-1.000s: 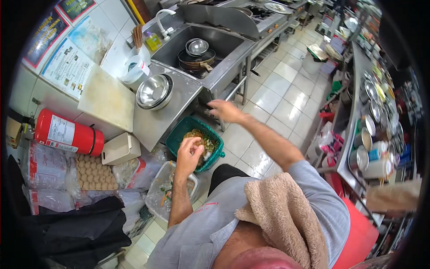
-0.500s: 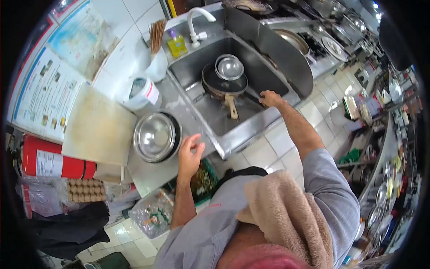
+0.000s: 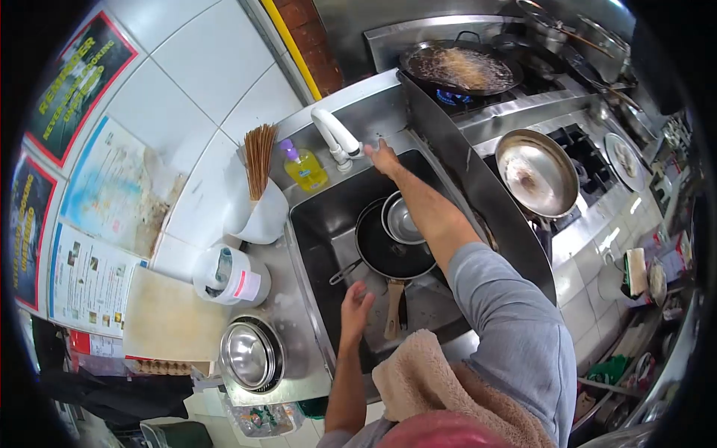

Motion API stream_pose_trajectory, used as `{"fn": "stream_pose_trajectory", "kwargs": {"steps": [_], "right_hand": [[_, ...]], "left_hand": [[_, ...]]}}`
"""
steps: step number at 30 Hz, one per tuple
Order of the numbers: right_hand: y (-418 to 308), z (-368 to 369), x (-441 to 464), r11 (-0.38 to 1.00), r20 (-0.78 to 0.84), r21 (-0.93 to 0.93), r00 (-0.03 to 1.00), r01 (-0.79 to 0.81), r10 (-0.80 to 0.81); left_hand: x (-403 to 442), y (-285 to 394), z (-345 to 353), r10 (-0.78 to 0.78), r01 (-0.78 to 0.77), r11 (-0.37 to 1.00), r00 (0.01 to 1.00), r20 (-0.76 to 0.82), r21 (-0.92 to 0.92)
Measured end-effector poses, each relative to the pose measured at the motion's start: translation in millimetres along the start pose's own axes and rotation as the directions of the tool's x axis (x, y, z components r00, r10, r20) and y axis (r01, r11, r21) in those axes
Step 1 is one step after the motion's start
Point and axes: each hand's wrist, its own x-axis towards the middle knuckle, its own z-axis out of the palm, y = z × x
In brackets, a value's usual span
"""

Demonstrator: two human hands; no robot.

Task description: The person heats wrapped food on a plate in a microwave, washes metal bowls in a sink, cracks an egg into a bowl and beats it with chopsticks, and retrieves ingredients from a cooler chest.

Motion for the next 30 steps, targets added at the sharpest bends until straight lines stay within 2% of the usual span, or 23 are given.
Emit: {"fn": "stream_pose_trajectory", "kwargs": {"steps": [1,2,4,5,7,8,10,12,13,14,16,17,18,19,20,22,24,26,27,28,29,30], "right_hand": [[-4.8,0.1,1.1,0.980,0.055,0.193,0.997,-0.055,0.045],[-4.7,-0.8,6.5,0.979,0.067,0.195,0.996,-0.063,0.051],[-1.9,-3.0,20.1,0.898,0.461,0.385,0.887,-0.214,0.014],[-1.7,-1.3,23.0,0.898,0.472,0.377,0.882,-0.226,0.024],[-3.2,5.9,28.9,0.807,0.461,0.540,0.886,-0.240,-0.045],[-2.3,10.6,35.1,0.808,0.466,0.535,0.884,-0.246,-0.039],[1.1,17.0,46.6,0.807,0.514,0.550,0.848,-0.213,-0.126],[0.9,13.1,45.6,0.804,0.513,0.551,0.851,-0.225,-0.114],[5.2,16.1,49.6,0.855,0.411,0.517,0.887,-0.036,-0.211],[11.5,23.1,51.3,0.876,0.324,0.459,0.891,0.145,-0.317],[23.0,32.3,55.4,0.801,0.162,0.387,0.821,0.457,-0.547],[22.8,26.5,44.0,0.797,0.093,0.327,0.822,0.508,-0.562],[25.6,21.3,34.5,0.788,0.018,0.261,0.813,0.558,-0.581],[39.3,22.5,24.7,0.793,0.035,0.273,0.818,0.545,-0.574],[54.8,20.0,13.6,0.824,0.015,0.242,0.847,0.512,-0.531],[84.3,14.3,-11.4,0.854,-0.005,0.207,0.873,0.478,-0.487],[116.7,13.4,-43.9,0.778,-0.087,-0.239,0.785,0.582,-0.614],[135.1,12.8,-72.8,0.932,-0.127,-0.299,0.959,0.205,-0.252],[141.9,13.2,-82.4,0.944,-0.076,-0.330,0.997,-0.002,-0.024],[149.6,13.7,-91.4,0.906,-0.030,-0.370,0.977,-0.205,0.209],[150.3,9.3,-102.3,0.907,-0.023,-0.369,0.977,-0.203,0.210],[151.2,4.0,-112.7,0.886,0.011,-0.396,0.963,-0.242,0.268]], "left_hand": [[23.9,-8.8,8.9,-0.030,0.030,0.999,1.000,0.002,0.014],[47.8,-18.5,18.4,-0.062,0.062,0.998,0.998,0.008,0.024],[91.8,-37.3,40.9,-0.148,0.144,0.987,0.987,-0.068,-0.070],[114.5,-51.8,47.1,-0.162,0.157,0.985,0.984,-0.074,-0.074],[156.5,-80.6,59.5,-0.166,0.159,0.985,0.976,-0.141,-0.061],[170.1,-85.1,67.3,-0.174,0.166,0.984,0.975,-0.142,-0.064],[194.2,-94.3,83.3,-0.231,0.222,0.973,0.947,-0.222,-0.064],[213.1,-110.1,91.0,-0.199,0.196,0.980,0.965,-0.173,-0.035],[219.8,-117.3,95.0,-0.159,0.159,0.987,0.979,-0.125,-0.005],[225.8,-122.2,102.6,-0.174,0.190,0.978,0.970,-0.168,0.085],[230.6,-134.9,105.3,-0.203,0.254,0.934,0.956,-0.214,0.252],[230.8,-141.4,105.7,-0.207,0.264,0.908,0.958,-0.201,0.325],[214.3,-118.7,116.9,-0.131,0.232,0.869,0.959,-0.250,0.437],[200.6,-82.2,128.8,-0.040,0.195,0.812,0.959,-0.280,0.550],[199.2,-71.3,128.4,-0.049,0.206,0.809,0.957,-0.286,0.551],[202.6,-53.3,126.4,0.084,0.148,0.719,0.951,-0.296,0.679],[214.0,-24.1,116.6,0.144,0.109,0.701,0.946,-0.290,0.704],[211.8,3.3,104.0,0.416,-0.106,0.486,0.901,-0.123,0.867],[209.7,15.6,99.7,0.418,-0.104,0.487,0.900,-0.127,0.867],[206.6,23.8,94.5,0.536,-0.180,0.419,0.840,-0.082,0.890],[203.1,33.2,88.9,0.642,-0.248,0.339,0.766,-0.031,0.907],[202.3,44.1,83.2,0.641,-0.244,0.337,0.767,-0.031,0.909]]}}
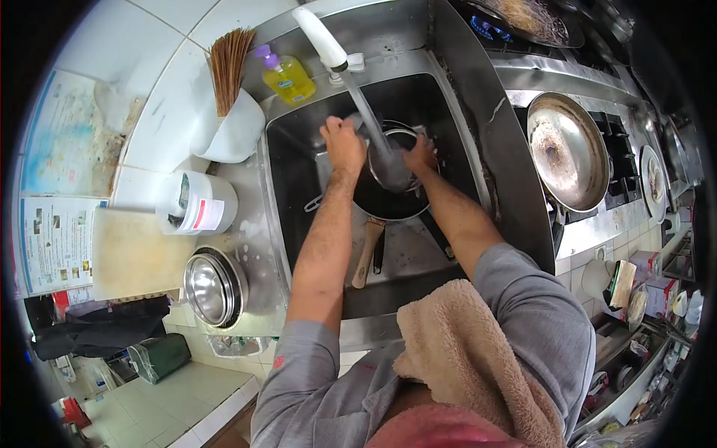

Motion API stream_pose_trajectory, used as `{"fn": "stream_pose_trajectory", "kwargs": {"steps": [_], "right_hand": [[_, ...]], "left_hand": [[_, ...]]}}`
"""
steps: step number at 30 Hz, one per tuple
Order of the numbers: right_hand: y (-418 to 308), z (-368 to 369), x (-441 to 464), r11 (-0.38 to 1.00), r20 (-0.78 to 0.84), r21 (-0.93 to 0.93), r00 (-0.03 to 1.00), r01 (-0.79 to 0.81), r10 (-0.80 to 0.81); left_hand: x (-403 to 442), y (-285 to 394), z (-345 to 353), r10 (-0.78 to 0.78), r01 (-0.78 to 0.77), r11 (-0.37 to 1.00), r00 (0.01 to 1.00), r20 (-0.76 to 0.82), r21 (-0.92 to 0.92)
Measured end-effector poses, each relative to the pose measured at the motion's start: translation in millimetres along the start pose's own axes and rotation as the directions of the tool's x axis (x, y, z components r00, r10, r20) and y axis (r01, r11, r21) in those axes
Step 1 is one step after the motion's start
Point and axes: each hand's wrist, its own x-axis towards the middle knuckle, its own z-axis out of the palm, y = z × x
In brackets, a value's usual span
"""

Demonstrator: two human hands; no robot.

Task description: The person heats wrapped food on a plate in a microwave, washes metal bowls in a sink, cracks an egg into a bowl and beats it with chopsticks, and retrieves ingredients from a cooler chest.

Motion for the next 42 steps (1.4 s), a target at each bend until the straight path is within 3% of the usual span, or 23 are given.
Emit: {"fn": "stream_pose_trajectory", "kwargs": {"steps": [3,6,8,10,13,15,17,18,19,21,25,26,28,30,31,32,33,34,36,37,39,40,42], "right_hand": [[30.0,4.8,-5.9,0.999,0.019,-0.043,1.000,0.003,-0.002],[34.2,0.6,-7.9,0.990,-0.013,-0.092,0.994,0.108,-0.110],[22.4,-15.7,-10.7,0.974,-0.015,-0.135,0.983,0.181,-0.185],[11.4,-31.5,-22.9,0.898,0.013,-0.291,0.940,0.331,-0.342],[39.7,-38.7,-27.8,0.845,-0.024,-0.361,0.902,0.395,-0.432],[61.6,-36.1,-22.1,0.841,-0.057,-0.403,0.907,0.362,-0.418],[81.4,-28.3,11.5,0.794,0.018,-0.401,0.870,0.457,-0.492],[55.8,-46.5,-7.0,0.911,-0.004,0.098,0.916,0.400,-0.401],[24.9,-62.7,-33.9,0.858,0.004,0.454,0.963,0.240,-0.271],[25.6,-42.4,-10.6,0.436,0.075,0.899,0.969,0.036,-0.235],[-34.4,-42.0,-60.5,0.376,0.158,0.926,0.946,-0.043,-0.282],[-32.1,-31.5,-52.3,0.397,0.275,0.906,0.919,-0.148,-0.284],[-35.3,-21.4,-39.4,0.428,0.400,0.867,0.870,-0.256,-0.289],[-54.6,-16.2,-30.1,0.706,0.364,0.703,0.897,-0.087,-0.251],[-47.2,1.7,3.3,0.732,0.277,0.668,0.869,0.133,-0.410],[-56.0,3.4,15.0,0.733,0.284,0.667,0.864,0.134,-0.416],[-65.9,2.7,20.8,0.736,0.080,0.519,0.832,0.436,-0.549],[-73.5,0.8,19.4,0.671,-0.093,0.296,0.720,0.680,-0.688],[-89.9,-10.7,1.9,0.619,-0.155,0.156,0.639,0.769,-0.754],[-94.7,-13.9,-8.3,0.559,-0.208,0.003,0.548,0.829,-0.810],[-94.6,-5.3,-27.6,0.540,-0.202,-0.055,0.521,0.840,-0.830],[-94.9,-4.2,-35.7,0.527,-0.195,-0.113,0.501,0.842,-0.843],[-95.5,-7.3,-46.3,0.475,-0.127,-0.155,0.459,0.866,-0.879]], "left_hand": [[17.7,8.5,-31.1,0.154,-0.159,0.984,0.985,-0.074,-0.075],[21.3,22.5,-32.4,0.103,-0.130,0.973,0.984,-0.147,-0.191],[20.8,26.0,-14.8,0.185,-0.188,0.950,0.982,-0.033,-0.250],[16.9,45.4,-8.3,0.052,-0.006,0.967,0.983,0.175,-0.254],[22.9,42.6,10.7,-0.164,0.205,0.958,0.966,0.202,-0.203],[26.3,35.1,4.0,-0.059,0.138,0.979,0.899,0.434,-0.152],[19.0,46.9,-17.3,-0.088,0.160,0.980,0.882,0.463,-0.119],[15.5,45.2,-9.8,-0.163,0.228,0.964,0.915,0.370,-0.138],[15.8,41.3,-17.1,-0.098,0.134,0.989,0.917,0.387,-0.067],[8.1,32.6,-41.3,-0.101,0.147,0.966,0.972,0.214,-0.213],[-11.2,11.1,-64.3,-0.089,0.134,0.843,0.990,0.111,-0.521],[-17.5,11.0,-80.4,-0.094,0.133,0.846,0.990,0.101,-0.516],[-39.5,0.2,-123.3,0.024,-0.145,0.905,0.956,-0.293,-0.399],[-61.1,-48.0,-177.5,0.187,-0.208,0.978,0.930,-0.315,-0.032],[-81.9,-53.1,-232.2,0.082,-0.072,0.997,0.914,-0.398,0.040],[-104.8,-97.6,-253.7,-0.104,0.113,0.994,0.916,-0.387,0.003],[-124.3,-126.3,-276.6,-0.086,0.174,0.978,0.837,-0.540,0.115],[-144.7,-153.4,-307.3,-0.155,0.289,0.926,0.877,-0.455,0.242],[-183.9,-196.3,-334.0,-0.459,0.569,0.686,0.822,-0.336,0.454],[-199.6,-208.9,-333.7,-0.462,0.575,0.682,0.818,-0.342,0.452],[-215.9,-227.4,-330.7,-0.488,0.420,0.626,0.868,-0.089,0.657],[-212.8,-229.6,-331.7,-0.484,0.422,0.630,0.870,-0.095,0.652],[-210.2,-231.8,-329.2,-0.729,0.499,0.589,0.667,0.152,0.635]]}}
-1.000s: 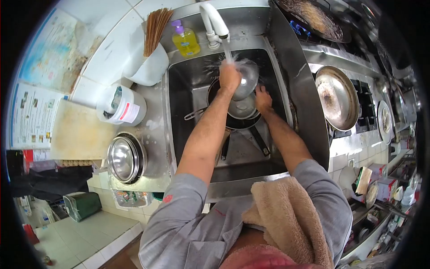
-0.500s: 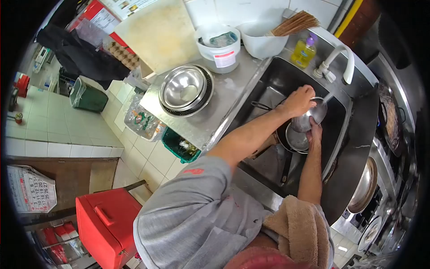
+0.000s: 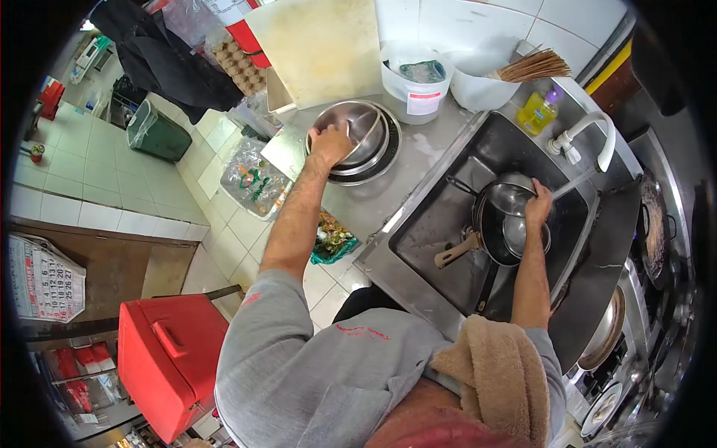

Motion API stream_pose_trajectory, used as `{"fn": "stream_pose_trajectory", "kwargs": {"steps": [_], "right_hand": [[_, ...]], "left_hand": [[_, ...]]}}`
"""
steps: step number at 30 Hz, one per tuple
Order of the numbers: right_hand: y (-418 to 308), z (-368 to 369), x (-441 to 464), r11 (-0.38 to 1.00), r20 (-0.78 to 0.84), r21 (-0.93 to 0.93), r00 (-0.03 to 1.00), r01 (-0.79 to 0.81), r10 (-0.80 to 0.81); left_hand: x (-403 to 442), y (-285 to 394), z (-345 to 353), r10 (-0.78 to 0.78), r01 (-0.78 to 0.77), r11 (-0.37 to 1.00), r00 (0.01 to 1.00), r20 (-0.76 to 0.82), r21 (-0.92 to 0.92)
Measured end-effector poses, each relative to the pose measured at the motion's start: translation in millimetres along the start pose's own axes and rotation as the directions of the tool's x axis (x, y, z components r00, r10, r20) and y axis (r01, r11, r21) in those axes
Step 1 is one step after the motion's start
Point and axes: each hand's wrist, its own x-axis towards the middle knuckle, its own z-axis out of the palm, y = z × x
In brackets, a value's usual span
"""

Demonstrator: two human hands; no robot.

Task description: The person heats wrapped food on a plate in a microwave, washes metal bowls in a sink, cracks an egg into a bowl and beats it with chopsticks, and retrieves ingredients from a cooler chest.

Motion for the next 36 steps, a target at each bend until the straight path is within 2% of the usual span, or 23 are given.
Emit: {"fn": "stream_pose_trajectory", "kwargs": {"steps": [2,3,5,6,8,9,10,11,15,16,18,19,22,24,25,26,27,28,31,32,34,35,36], "right_hand": [[-23.2,-7.2,-1.2,0.977,-0.026,0.210,0.998,-0.047,0.054],[-37.0,-15.1,3.6,0.967,-0.055,0.246,0.997,0.064,-0.051],[-94.8,-47.3,16.8,0.960,-0.077,0.252,0.992,0.120,-0.104],[-120.9,-59.9,24.5,0.948,-0.103,0.259,0.982,0.182,-0.160],[-157.3,-71.8,39.2,0.940,-0.171,0.180,0.950,0.291,-0.262],[-177.3,-79.4,45.9,0.925,-0.176,0.189,0.938,0.329,-0.297],[-200.5,-86.5,53.6,0.909,-0.182,0.200,0.925,0.365,-0.332],[-232.1,-95.7,63.0,0.910,-0.151,0.241,0.939,0.338,-0.309],[-300.5,-41.4,82.4,0.861,-0.133,0.374,0.938,0.346,-0.319],[-317.8,-34.7,83.4,0.865,0.251,0.501,0.952,0.027,-0.175],[-319.6,9.9,72.6,0.656,0.237,0.754,0.944,-0.029,-0.231],[-312.9,14.5,66.6,0.538,0.383,0.813,0.901,-0.224,-0.205],[-250.1,-4.0,36.0,0.706,0.219,0.675,0.972,-0.217,0.089],[-163.3,3.1,11.1,0.781,0.142,0.447,0.897,-0.435,0.418],[-110.7,19.0,-11.7,0.782,-0.001,0.281,0.815,-0.556,0.580],[-56.4,35.8,-37.8,0.795,-0.232,0.067,0.765,-0.603,0.601],[-29.3,21.2,-55.7,0.571,-0.240,-0.081,0.572,-0.817,0.784],[-13.1,-9.4,-69.4,0.363,-0.140,-0.076,0.371,-0.929,0.918],[46.9,10.6,-103.6,0.318,-0.248,-0.221,0.368,-0.922,0.896],[63.5,18.3,-106.6,0.305,-0.120,-0.220,0.336,-0.926,0.934],[71.9,17.8,-109.4,0.284,0.007,-0.217,0.289,-0.934,0.957],[65.4,12.8,-108.2,0.374,0.111,-0.300,0.357,-0.878,0.927],[61.0,8.6,-105.8,0.461,0.216,-0.372,0.408,-0.806,0.887]], "left_hand": [[10.5,-11.1,14.1,0.032,-0.022,0.995,0.994,0.106,-0.097],[5.8,-12.7,9.7,0.038,0.065,0.862,0.981,0.192,-0.502],[6.2,-9.2,12.8,0.104,0.048,0.586,0.986,0.133,-0.809],[6.6,-7.6,14.6,0.136,0.039,0.410,0.985,0.104,-0.911],[4.7,0.1,-5.5,0.112,0.176,0.367,0.966,0.231,-0.913],[13.1,-4.9,10.9,0.068,0.015,0.112,0.997,0.022,-0.994],[10.4,-12.5,0.6,0.025,-0.103,0.064,0.994,-0.102,-0.993],[-0.5,-26.9,-27.3,-0.135,-0.311,0.284,0.923,-0.359,-0.907],[-30.1,-54.7,-78.0,-0.440,-0.465,0.052,0.784,-0.438,-0.884],[-33.5,-57.3,-87.6,-0.487,-0.409,0.039,0.789,-0.375,-0.912],[-23.7,-65.3,-85.4,-0.497,-0.372,0.136,0.776,-0.388,-0.918],[-33.5,-47.9,-98.0,-0.477,-0.296,0.151,0.813,-0.332,-0.943],[-15.6,-53.7,-61.6,-0.271,-0.164,0.608,0.877,-0.397,-0.777],[-8.1,-51.6,-37.5,-0.172,-0.058,0.889,0.877,-0.449,-0.454],[-13.6,-41.9,-42.9,-0.164,-0.065,0.890,0.878,-0.449,-0.451],[-23.7,-21.4,-55.5,-0.151,-0.039,0.962,0.751,-0.643,-0.270],[-31.9,0.1,-65.2,-0.088,0.027,0.996,0.594,-0.800,-0.089],[-32.7,20.2,-70.4,-0.084,0.021,0.996,0.595,-0.799,-0.089],[-33.8,104.1,-68.8,-0.020,-0.380,0.742,0.810,-0.586,-0.552],[-38.8,145.3,-63.5,0.022,-0.356,0.562,0.909,-0.417,-0.747],[-46.9,219.0,-34.8,0.283,-0.281,0.477,0.946,-0.158,-0.833],[-28.8,249.7,23.5,0.441,-0.353,0.354,0.879,-0.178,-0.866],[-40.7,284.6,30.1,0.456,-0.306,0.445,0.887,-0.081,-0.842]]}}
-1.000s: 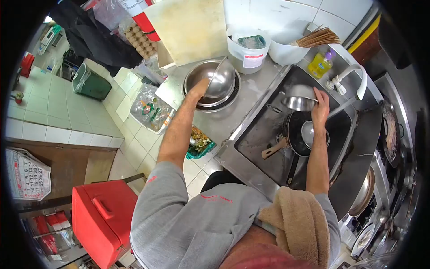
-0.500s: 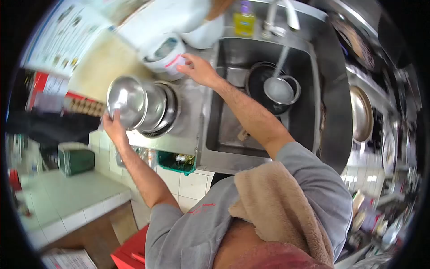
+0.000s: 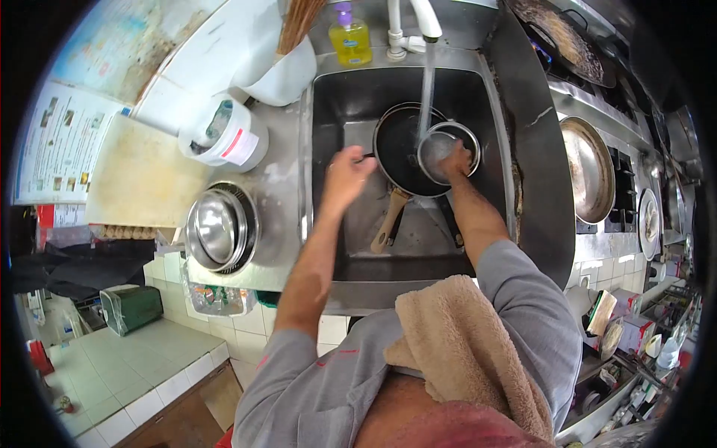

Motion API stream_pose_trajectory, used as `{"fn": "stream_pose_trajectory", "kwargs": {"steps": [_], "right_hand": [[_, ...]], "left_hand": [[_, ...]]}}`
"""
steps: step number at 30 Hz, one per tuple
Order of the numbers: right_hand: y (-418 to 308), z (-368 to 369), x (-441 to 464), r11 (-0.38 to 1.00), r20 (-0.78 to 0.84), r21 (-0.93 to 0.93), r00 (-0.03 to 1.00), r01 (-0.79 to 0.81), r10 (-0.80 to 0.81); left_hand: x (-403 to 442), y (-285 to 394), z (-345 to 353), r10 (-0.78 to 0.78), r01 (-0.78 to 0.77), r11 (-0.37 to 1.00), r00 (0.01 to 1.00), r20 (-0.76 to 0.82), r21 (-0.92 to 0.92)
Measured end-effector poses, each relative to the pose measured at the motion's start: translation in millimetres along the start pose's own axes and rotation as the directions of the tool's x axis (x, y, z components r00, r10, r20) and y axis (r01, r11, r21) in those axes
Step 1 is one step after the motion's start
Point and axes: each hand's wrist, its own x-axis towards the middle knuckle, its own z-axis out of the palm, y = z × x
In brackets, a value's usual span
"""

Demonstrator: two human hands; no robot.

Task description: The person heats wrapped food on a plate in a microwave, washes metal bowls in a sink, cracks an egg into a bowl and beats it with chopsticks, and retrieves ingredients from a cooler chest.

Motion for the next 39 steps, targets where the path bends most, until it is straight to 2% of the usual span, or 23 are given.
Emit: {"fn": "stream_pose_trajectory", "kwargs": {"steps": [2,3,4,5,6,7,8,10,13,15,16,18,22,23,25,26,28,30,33,34,35,36,39], "right_hand": [[8.3,36.6,10.5,0.987,0.045,0.053,0.987,0.149,-0.151],[9.3,51.7,24.4,0.962,0.233,0.003,0.935,0.273,-0.266],[8.8,59.5,36.6,0.917,0.418,-0.022,0.837,0.398,-0.353],[4.0,45.4,26.8,0.919,0.408,-0.029,0.844,0.392,-0.347],[2.7,32.8,12.4,0.865,0.205,-0.102,0.861,0.492,-0.466],[2.1,12.4,3.3,0.798,0.006,-0.200,0.815,0.568,-0.579],[1.0,-12.0,3.5,0.797,0.003,-0.209,0.815,0.567,-0.579],[3.6,-41.0,0.1,0.843,-0.327,-0.273,0.780,0.463,-0.534],[23.7,-27.6,39.5,0.849,-0.302,-0.275,0.798,0.450,-0.521],[29.7,-22.6,49.9,0.856,-0.234,-0.255,0.830,0.450,-0.506],[31.9,-23.0,50.0,0.865,-0.176,-0.237,0.857,0.442,-0.485],[26.9,-26.4,51.3,0.803,-0.139,-0.312,0.811,0.508,-0.568],[-3.9,-61.2,28.8,0.570,0.028,-0.440,0.645,0.694,-0.763],[-7.7,-62.0,26.0,0.577,0.012,-0.447,0.650,0.683,-0.760],[-14.8,-64.0,22.3,0.389,-0.220,-0.612,0.325,0.688,-0.920],[-23.6,-75.0,16.9,0.395,-0.227,-0.618,0.327,0.680,-0.917],[-35.6,-94.5,6.0,0.525,-0.196,-0.459,0.495,0.717,-0.847],[-40.6,-105.6,9.6,0.550,-0.262,-0.320,0.485,0.772,-0.834],[-35.8,-114.9,12.7,0.510,-0.158,-0.224,0.485,0.831,-0.860],[-35.6,-114.3,13.9,0.584,-0.107,-0.184,0.574,0.791,-0.812],[-33.9,-114.1,15.3,0.657,-0.052,-0.149,0.657,0.739,-0.752],[-30.9,-112.2,15.2,0.656,-0.054,-0.148,0.656,0.740,-0.753],[-13.4,-80.0,27.2,0.797,-0.036,0.107,0.803,0.594,-0.594]], "left_hand": [[25.9,-29.6,84.6,-0.053,0.045,0.997,0.990,0.133,0.063],[33.7,-48.7,123.5,0.012,-0.024,0.993,0.994,0.107,0.112],[36.3,-46.5,145.5,-0.092,0.076,0.989,0.988,0.124,0.130],[40.4,-47.0,166.7,-0.211,0.192,0.971,0.968,0.134,0.143],[45.9,-50.8,181.6,-0.202,0.184,0.974,0.969,0.139,0.132],[46.1,-43.3,188.5,-0.336,0.318,0.940,0.926,0.171,0.126],[47.4,-38.7,193.9,-0.466,0.448,0.885,0.862,0.200,0.128],[49.8,-46.3,197.9,-0.445,0.388,0.886,0.866,0.229,0.253],[69.9,-44.4,191.9,-0.394,0.351,0.892,0.912,0.109,0.285],[74.3,-43.5,178.9,-0.087,0.053,0.951,0.991,0.099,0.306],[73.7,-40.1,170.4,-0.081,0.042,0.948,0.991,0.111,0.314],[75.7,-27.5,156.6,0.224,-0.267,0.901,0.961,0.160,0.343],[71.4,-9.1,150.1,0.433,-0.478,0.788,0.878,0.203,0.388],[71.3,-4.8,147.6,0.451,-0.494,0.781,0.869,0.203,0.383],[71.8,2.5,142.9,0.501,-0.519,0.779,0.853,0.149,0.353],[73.5,2.0,141.2,0.519,-0.528,0.779,0.846,0.123,0.339],[80.2,3.5,135.4,0.510,-0.517,0.796,0.853,0.110,0.314],[76.8,8.5,124.6,0.484,-0.475,0.862,0.875,-0.009,0.178],[77.2,-11.1,126.7,0.268,-0.263,0.962,0.961,-0.068,0.074],[79.2,-16.3,127.8,0.152,-0.156,0.987,0.983,-0.101,-0.034],[80.0,-22.5,127.6,0.149,-0.146,0.989,0.984,-0.093,0.035],[82.5,-26.8,130.4,0.151,-0.148,0.988,0.984,-0.094,0.037],[83.3,-22.2,132.5,0.178,-0.172,0.984,0.971,-0.157,0.050]]}}
